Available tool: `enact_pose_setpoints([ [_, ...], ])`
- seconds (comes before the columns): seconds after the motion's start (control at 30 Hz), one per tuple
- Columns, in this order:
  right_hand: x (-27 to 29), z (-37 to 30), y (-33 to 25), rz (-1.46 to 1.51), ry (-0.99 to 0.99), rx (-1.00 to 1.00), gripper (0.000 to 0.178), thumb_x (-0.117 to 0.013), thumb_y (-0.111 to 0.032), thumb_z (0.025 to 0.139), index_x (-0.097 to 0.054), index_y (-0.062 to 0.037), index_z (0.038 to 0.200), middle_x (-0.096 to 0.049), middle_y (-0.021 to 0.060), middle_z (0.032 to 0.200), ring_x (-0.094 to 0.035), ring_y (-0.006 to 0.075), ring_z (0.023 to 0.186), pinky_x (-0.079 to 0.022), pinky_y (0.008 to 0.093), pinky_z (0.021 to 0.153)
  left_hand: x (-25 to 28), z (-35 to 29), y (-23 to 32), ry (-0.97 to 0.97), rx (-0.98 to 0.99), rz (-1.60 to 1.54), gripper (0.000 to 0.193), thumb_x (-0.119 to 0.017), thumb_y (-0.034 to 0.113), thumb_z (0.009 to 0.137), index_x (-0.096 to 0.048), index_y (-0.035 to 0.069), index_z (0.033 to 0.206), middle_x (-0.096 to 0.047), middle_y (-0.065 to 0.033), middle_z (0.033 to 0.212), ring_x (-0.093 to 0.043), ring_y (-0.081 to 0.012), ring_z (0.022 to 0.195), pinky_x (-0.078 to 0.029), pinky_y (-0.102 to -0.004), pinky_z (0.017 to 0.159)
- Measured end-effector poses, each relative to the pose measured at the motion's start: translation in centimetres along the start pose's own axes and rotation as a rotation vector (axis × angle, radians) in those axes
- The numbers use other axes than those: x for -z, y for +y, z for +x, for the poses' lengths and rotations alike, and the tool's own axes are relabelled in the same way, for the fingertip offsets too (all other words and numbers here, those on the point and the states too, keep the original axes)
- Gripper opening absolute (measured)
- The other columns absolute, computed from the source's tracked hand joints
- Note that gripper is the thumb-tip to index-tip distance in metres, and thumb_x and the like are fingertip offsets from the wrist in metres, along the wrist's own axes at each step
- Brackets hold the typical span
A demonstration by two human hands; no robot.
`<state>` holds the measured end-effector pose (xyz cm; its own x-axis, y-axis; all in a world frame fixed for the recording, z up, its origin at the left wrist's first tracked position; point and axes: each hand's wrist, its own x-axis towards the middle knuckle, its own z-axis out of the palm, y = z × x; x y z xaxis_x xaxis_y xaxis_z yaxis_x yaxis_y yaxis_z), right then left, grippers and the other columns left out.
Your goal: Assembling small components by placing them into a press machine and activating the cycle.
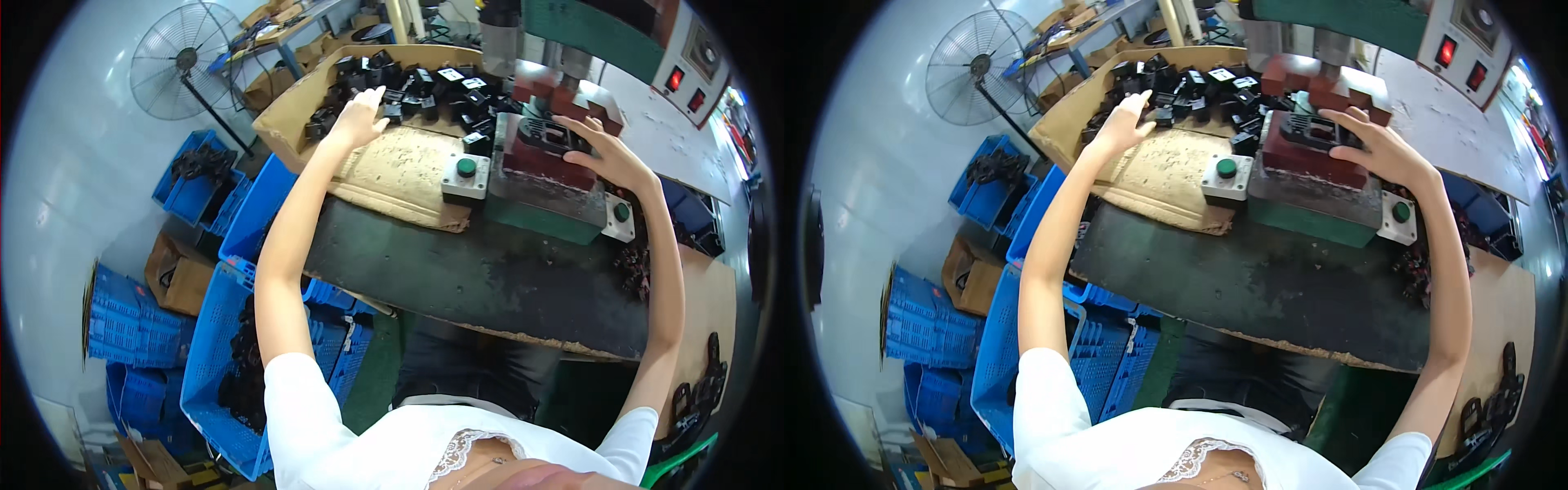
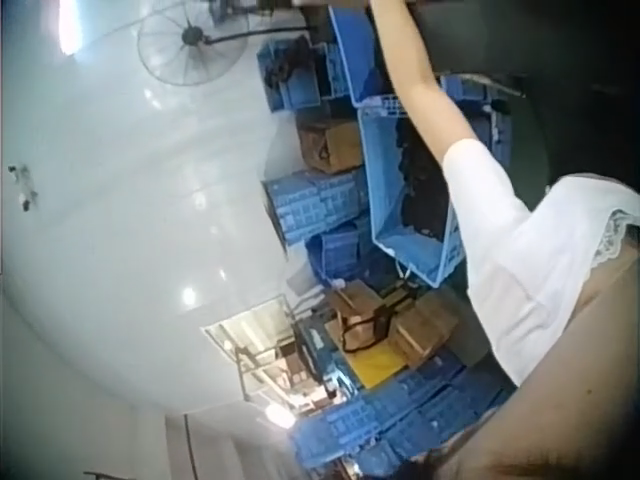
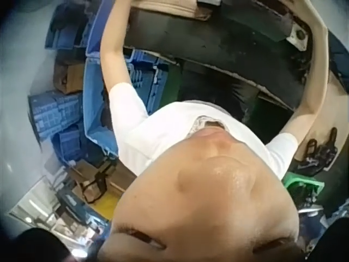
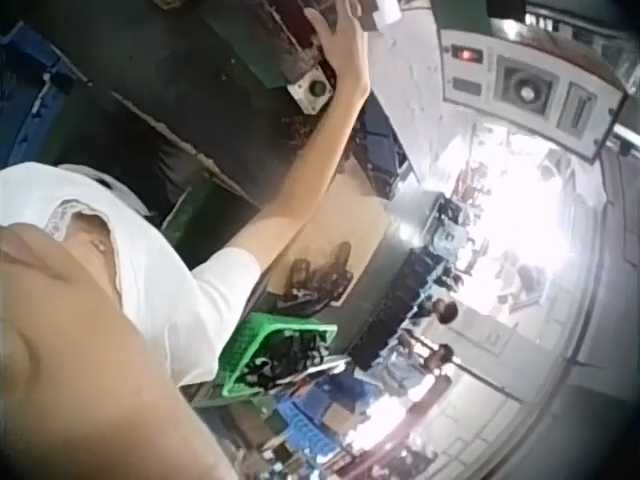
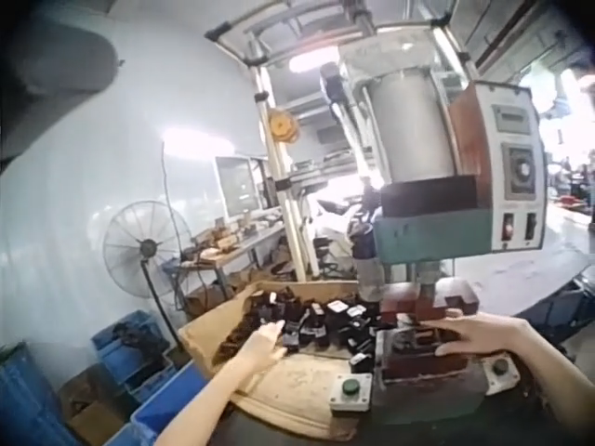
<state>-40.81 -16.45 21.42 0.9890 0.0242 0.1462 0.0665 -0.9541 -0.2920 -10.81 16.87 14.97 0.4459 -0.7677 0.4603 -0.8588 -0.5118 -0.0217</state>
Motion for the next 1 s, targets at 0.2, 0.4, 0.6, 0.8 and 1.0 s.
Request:
enact_pose_setpoints([
  [0.2,-0.1,-2.2,0.6,-0.084,0.064,-0.029,0.068,-0.059,-0.037,0.087,-0.029,-0.0079,0.141,-0.039,0.0212,0.138,-0.036,0.0362,0.128,-0.030,0.0398,0.104,-6.2,4.4,-2.0,-0.170,-0.028,-0.046,0.055,-0.067,0.022,0.071,-0.051,-0.002,0.118,-0.046,-0.0210,0.117,-0.051,-0.0366,0.105,-0.043,-0.0402,0.095],
  [0.4,2.1,-7.7,-0.1,0.122,0.256,0.145,0.032,-0.060,-0.012,0.085,-0.057,-0.0012,0.115,-0.056,0.0142,0.121,-0.049,0.0281,0.117,-0.036,0.0348,0.099,-5.6,5.2,-1.3,-0.208,0.024,0.060,0.044,-0.070,0.011,0.064,-0.051,-0.004,0.102,-0.048,-0.0227,0.108,-0.052,-0.0385,0.101,-0.046,-0.0410,0.088],
  [0.6,0.9,-15.3,9.3,0.496,0.628,-0.224,0.020,-0.052,-0.012,0.093,-0.061,-0.0003,0.107,-0.062,0.0026,0.099,-0.054,0.0087,0.096,-0.040,0.0225,0.085,-3.6,5.6,-0.1,-0.490,0.017,-0.092,0.047,-0.075,0.023,0.056,-0.058,-0.001,0.093,-0.063,-0.0201,0.091,-0.060,-0.0341,0.089,-0.048,-0.0381,0.082],
  [0.8,0.1,-16.7,12.1,0.402,0.622,-0.340,0.018,-0.057,-0.016,0.091,-0.062,0.0014,0.095,-0.060,-0.0001,0.080,-0.055,0.0061,0.078,-0.043,0.0201,0.074,-0.9,4.8,0.0,-0.678,-0.078,0.075,0.045,-0.080,0.024,0.047,-0.067,0.000,0.083,-0.066,-0.0180,0.086,-0.063,-0.0296,0.083,-0.051,-0.0354,0.076],
  [1.0,-2.1,-15.5,11.7,0.004,0.558,-0.327,0.011,-0.060,-0.004,0.082,-0.061,0.0049,0.088,-0.064,0.0138,0.082,-0.062,0.0209,0.079,-0.048,0.0303,0.071,0.0,5.2,3.3,-0.310,0.225,-0.873,0.026,-0.072,0.010,0.073,-0.066,0.000,0.097,-0.066,-0.0051,0.084,-0.059,-0.0092,0.073,-0.047,-0.0246,0.067],
])
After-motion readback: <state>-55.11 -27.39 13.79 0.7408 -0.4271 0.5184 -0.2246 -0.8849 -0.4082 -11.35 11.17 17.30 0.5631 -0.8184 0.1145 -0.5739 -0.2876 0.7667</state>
